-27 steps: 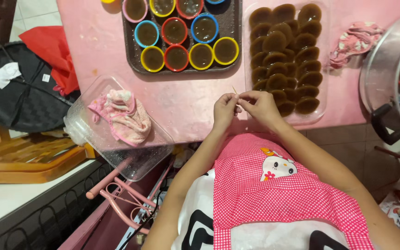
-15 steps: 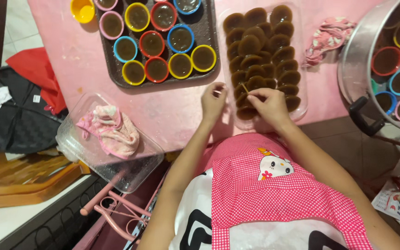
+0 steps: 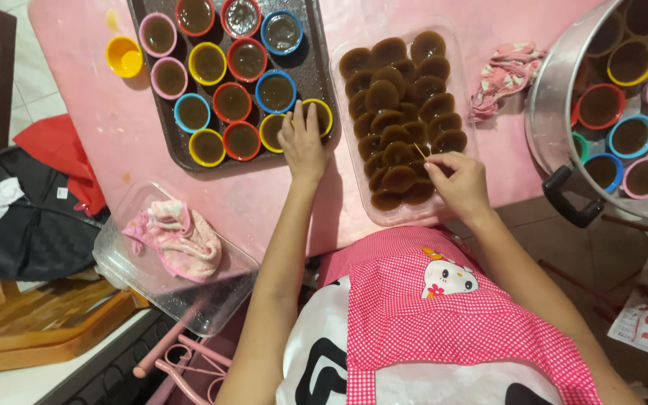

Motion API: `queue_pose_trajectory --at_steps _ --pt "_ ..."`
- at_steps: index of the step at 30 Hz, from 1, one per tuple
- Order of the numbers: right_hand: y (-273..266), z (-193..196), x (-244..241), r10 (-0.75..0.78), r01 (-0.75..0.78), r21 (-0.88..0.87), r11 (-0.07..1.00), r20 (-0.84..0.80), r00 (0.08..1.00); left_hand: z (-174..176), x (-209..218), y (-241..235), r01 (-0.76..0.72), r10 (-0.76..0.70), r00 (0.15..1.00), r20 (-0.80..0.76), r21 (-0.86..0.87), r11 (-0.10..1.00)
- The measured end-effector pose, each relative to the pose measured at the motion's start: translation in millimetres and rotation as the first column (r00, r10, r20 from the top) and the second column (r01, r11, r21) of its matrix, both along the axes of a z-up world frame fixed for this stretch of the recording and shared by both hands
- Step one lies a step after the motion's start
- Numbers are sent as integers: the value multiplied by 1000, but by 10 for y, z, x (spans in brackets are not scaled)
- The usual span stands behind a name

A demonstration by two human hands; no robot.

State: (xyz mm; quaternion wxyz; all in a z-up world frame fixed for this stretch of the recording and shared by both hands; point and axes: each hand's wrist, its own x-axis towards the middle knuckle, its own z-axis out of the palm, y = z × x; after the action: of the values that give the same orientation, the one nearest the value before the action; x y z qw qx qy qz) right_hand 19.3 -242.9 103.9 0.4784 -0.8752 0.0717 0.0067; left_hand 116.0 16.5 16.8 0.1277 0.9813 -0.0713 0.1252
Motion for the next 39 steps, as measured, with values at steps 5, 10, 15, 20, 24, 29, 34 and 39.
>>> queue_pose_trajectory --at_steps 5,10,15,20,24,29,34,39 --pt "-26 -3 16 -5 5 -17 1000 28 1000 -29 217 121 111 -96 989 -115 135 985" --pt "-29 24 75 -15 16 -23 1000 24 1000 67 365 127 235 -190 933 -306 119 965" --pt "-60 33 77 -40 45 -74 996 57 998 -87 412 187 193 -162 956 -244 107 975" --pt "-295 -106 -34 -46 57 -140 988 81 996 -11 148 64 127 -153 986 -71 -278 952" --pt "-485 -178 -112 -28 45 -219 975 79 996 177 -220 -184 134 -192 981 -11 -676 724" --pt "-585 -128 -186 30 -16 -227 974 57 998 92 -722 -527 119 -207 978 -13 -783 610" --pt "-691 -179 -153 152 -142 -206 968 34 988 151 -1030 -825 13 -177 980 -90 -862 506" --pt "-615 -31 -16 227 -217 -135 967 67 972 338 -1128 -1037 -46 -71 994 -88 -889 455"
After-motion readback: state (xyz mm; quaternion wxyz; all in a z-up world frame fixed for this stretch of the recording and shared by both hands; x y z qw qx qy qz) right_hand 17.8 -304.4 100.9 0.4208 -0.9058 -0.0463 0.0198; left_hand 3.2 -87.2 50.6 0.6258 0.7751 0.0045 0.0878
